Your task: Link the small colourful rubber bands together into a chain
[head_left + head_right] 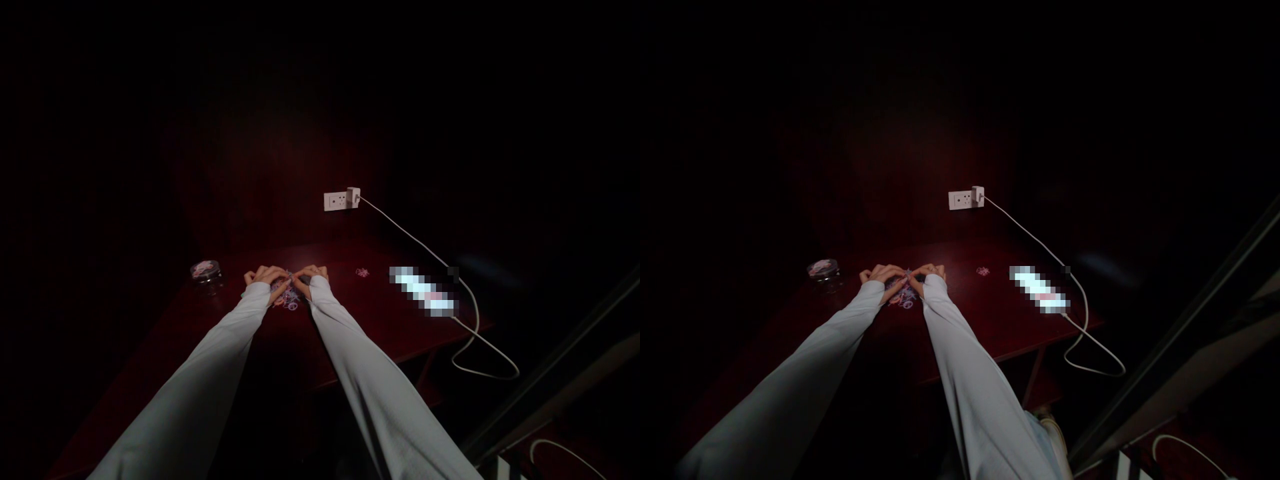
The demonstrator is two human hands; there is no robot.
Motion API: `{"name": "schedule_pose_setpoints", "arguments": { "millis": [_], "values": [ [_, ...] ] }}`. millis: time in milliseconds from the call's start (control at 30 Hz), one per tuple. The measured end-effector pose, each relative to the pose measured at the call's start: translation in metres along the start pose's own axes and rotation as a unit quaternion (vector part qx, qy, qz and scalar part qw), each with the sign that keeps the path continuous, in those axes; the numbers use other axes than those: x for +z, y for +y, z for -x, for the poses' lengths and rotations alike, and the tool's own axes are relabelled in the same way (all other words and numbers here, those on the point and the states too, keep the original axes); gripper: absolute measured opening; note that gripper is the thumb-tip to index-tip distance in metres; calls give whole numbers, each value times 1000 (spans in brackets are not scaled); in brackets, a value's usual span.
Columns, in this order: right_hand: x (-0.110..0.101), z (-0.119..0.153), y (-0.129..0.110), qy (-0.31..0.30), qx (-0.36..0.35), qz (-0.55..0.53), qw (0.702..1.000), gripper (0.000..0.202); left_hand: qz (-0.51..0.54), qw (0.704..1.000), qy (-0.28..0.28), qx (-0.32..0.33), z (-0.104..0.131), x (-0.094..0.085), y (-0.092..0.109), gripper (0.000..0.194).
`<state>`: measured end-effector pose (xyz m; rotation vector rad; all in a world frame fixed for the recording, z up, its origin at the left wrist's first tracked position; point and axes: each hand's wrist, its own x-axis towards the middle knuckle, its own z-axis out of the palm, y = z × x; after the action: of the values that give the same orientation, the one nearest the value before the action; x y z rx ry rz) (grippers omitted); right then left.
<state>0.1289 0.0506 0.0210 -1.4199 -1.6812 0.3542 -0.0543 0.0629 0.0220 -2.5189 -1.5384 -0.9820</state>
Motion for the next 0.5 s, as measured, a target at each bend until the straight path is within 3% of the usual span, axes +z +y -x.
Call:
{"name": "schedule_pose_setpoints", "arguments": {
  "millis": [500],
  "values": [
    [0,-1,-4,13,45,3,999,24,-13,1000,14,3,-3,0,-4,19]
  ]
}}
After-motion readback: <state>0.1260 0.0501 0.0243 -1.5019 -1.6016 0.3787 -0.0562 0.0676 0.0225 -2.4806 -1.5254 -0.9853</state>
